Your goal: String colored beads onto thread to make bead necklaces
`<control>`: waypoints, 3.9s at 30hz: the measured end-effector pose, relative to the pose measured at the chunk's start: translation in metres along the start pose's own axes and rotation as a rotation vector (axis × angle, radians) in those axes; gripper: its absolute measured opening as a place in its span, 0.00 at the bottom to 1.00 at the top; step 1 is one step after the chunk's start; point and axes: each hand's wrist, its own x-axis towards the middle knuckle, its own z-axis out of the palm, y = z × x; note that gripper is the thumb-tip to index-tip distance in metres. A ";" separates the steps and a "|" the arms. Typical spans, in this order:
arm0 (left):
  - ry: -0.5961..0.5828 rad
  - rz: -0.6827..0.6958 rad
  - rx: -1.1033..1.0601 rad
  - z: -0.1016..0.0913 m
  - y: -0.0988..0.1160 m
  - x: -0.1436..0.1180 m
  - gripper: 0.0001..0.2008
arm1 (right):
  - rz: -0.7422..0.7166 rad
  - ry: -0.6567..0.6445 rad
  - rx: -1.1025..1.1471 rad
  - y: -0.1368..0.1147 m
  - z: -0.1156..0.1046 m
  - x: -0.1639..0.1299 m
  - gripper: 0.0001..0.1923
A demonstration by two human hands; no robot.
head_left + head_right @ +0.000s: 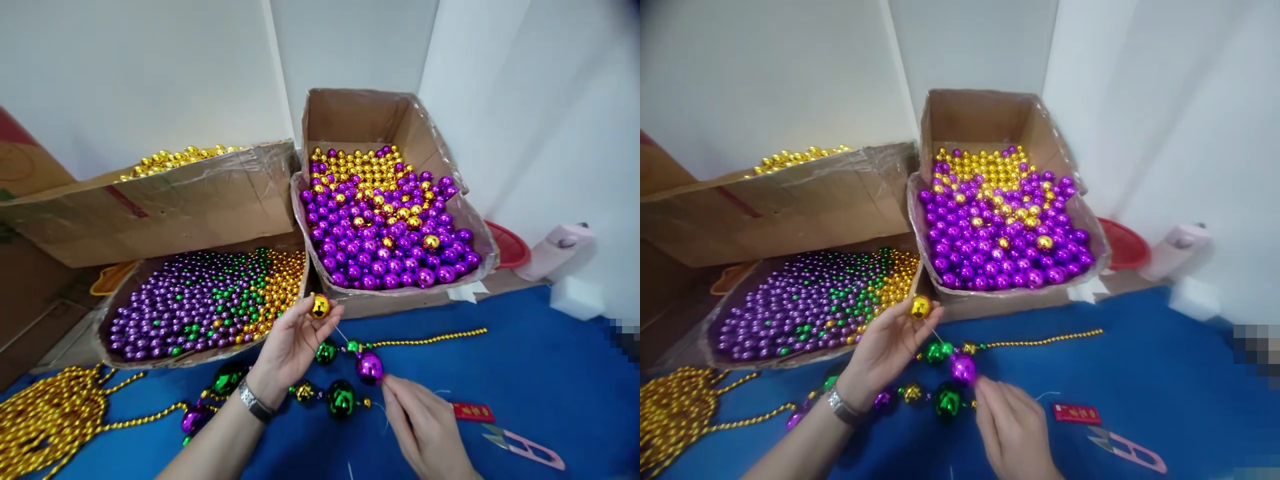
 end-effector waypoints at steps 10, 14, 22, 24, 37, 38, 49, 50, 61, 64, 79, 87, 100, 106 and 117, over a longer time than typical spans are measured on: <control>0.005 0.025 0.025 -0.005 -0.003 -0.010 0.06 | -0.034 -0.017 -0.114 -0.001 0.004 -0.005 0.11; 0.005 0.026 0.001 -0.007 -0.005 -0.011 0.06 | -0.028 -0.014 -0.123 -0.003 0.003 -0.005 0.11; 0.021 0.024 0.005 -0.009 -0.005 -0.013 0.06 | -0.031 0.010 -0.125 -0.004 0.001 -0.006 0.10; 0.017 0.021 0.013 -0.008 -0.007 -0.014 0.06 | -0.028 0.016 -0.118 -0.005 0.002 -0.004 0.10; -0.120 0.112 0.269 -0.018 -0.031 -0.032 0.12 | 0.179 -0.142 0.048 -0.006 0.010 -0.006 0.13; -0.114 0.117 0.273 -0.020 -0.031 -0.032 0.12 | 0.184 -0.161 0.074 -0.004 0.010 -0.008 0.14; -0.084 0.217 0.463 -0.021 -0.037 -0.044 0.14 | 0.956 0.010 1.144 -0.012 0.034 -0.008 0.18; -0.105 0.221 0.502 -0.020 -0.037 -0.047 0.14 | 0.988 0.025 1.218 -0.014 0.036 -0.007 0.18; 0.130 0.621 1.843 -0.071 0.090 -0.015 0.12 | 0.972 0.011 1.354 -0.003 0.025 -0.006 0.18; 0.143 0.480 2.104 -0.103 0.115 0.013 0.07 | 0.991 0.016 1.333 -0.006 0.022 -0.004 0.17; 0.099 0.281 2.527 -0.136 0.110 0.051 0.14 | 0.960 0.025 1.310 -0.011 0.018 0.002 0.15; 0.034 0.317 2.503 -0.130 0.113 0.045 0.09 | 0.994 0.029 1.322 -0.009 0.016 -0.001 0.16; -0.305 0.328 2.244 -0.101 0.112 0.032 0.07 | 1.068 0.066 1.296 -0.013 0.015 0.000 0.18; -0.418 0.258 2.135 -0.101 0.099 0.038 0.08 | 1.074 0.062 1.303 -0.017 0.020 0.001 0.19; -0.175 0.334 1.662 -0.082 0.089 0.020 0.17 | 1.047 0.074 1.234 -0.023 0.021 0.003 0.20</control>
